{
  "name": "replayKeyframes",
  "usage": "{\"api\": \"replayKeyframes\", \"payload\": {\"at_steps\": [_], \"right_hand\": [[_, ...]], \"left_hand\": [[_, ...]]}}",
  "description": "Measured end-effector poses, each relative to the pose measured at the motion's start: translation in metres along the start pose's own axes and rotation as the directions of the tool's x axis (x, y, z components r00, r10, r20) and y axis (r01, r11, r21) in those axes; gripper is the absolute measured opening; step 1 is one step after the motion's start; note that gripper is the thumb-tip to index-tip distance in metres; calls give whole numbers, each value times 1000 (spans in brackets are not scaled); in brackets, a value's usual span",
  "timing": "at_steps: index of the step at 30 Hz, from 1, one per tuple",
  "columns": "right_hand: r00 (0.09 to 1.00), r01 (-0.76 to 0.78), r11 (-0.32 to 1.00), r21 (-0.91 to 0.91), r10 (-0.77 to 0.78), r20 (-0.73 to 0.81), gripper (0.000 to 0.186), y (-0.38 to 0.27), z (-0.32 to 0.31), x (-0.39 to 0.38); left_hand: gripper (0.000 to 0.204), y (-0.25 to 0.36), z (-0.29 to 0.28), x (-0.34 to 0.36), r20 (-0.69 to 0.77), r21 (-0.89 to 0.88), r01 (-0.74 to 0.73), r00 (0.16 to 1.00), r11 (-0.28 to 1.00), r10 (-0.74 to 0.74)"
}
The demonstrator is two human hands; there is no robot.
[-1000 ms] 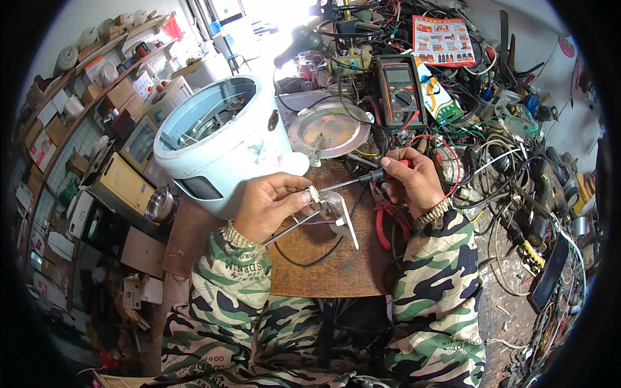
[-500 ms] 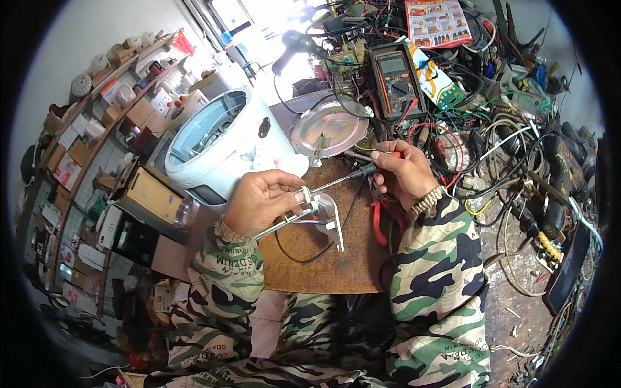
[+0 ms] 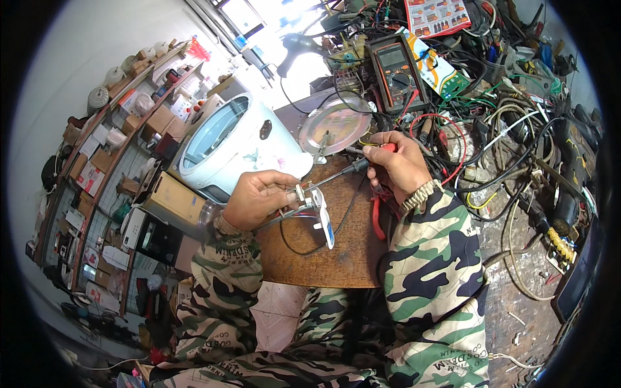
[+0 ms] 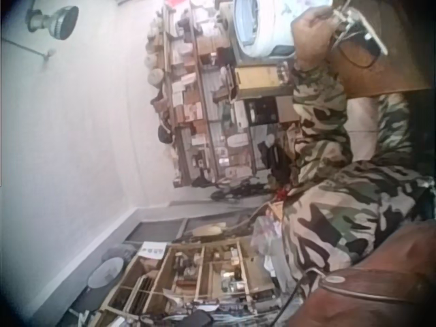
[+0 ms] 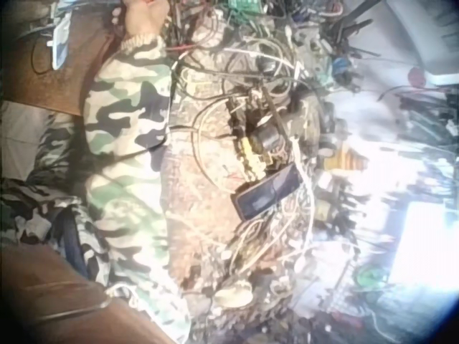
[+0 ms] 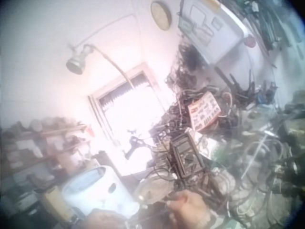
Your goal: The person uses a soldering iron and pliers to work on a small electrical component with wires, likely a switch or connector. They repeatedly heat and adjust the wires and terminals while holding the component in their left hand. The task continues throughout the clip without a visible final state.
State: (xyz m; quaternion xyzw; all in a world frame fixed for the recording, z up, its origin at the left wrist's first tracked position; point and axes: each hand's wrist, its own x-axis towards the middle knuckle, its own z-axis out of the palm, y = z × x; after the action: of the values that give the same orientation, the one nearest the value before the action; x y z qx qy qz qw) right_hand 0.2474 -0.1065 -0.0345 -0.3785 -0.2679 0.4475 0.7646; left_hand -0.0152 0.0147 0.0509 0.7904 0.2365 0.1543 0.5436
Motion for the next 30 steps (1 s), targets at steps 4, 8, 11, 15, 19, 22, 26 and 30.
{"api": "replayKeyframes", "payload": {"at_steps": [4, 8, 11, 15, 19, 22, 26, 30], "right_hand": [[997, 65, 998, -2, -65, 43, 46, 0, 7, -1], [995, 81, 997, 1, -81, 60, 47, -5, 10, -7], [993, 91, 996, -8, -90, 70, 45, -8, 14, -11], [991, 108, 992, -60, -103, 91, 41, -11, 16, -13], [988, 124, 988, -91, -115, 102, 43, -11, 16, -16], [983, 142, 985, -94, -129, 129, 47, -15, 19, -19], [979, 170, 977, -129, -152, 138, 49, -15, 22, -22], [971, 179, 970, -166, -147, 188, 48, -15, 24, -25]], "left_hand": [[29, -1, -2, -6, -29, -13, -39, 999, 999, 39], [31, -10, -3, -10, -13, -35, -85, 996, 996, 85], [30, -24, -4, -10, 10, -83, -209, 977, 974, 211], [28, -37, 4, -16, -20, 105, -354, 934, 929, 358], [21, -40, 7, -20, 0, 473, -519, 808, 712, 589], [24, -47, 6, -21, 5, 431, -564, 783, 705, 623], [28, -62, 8, -19, -63, 74, -554, 828, 829, 558], [29, -69, 5, -20, 24, -87, -523, 850, 848, 527]]}}
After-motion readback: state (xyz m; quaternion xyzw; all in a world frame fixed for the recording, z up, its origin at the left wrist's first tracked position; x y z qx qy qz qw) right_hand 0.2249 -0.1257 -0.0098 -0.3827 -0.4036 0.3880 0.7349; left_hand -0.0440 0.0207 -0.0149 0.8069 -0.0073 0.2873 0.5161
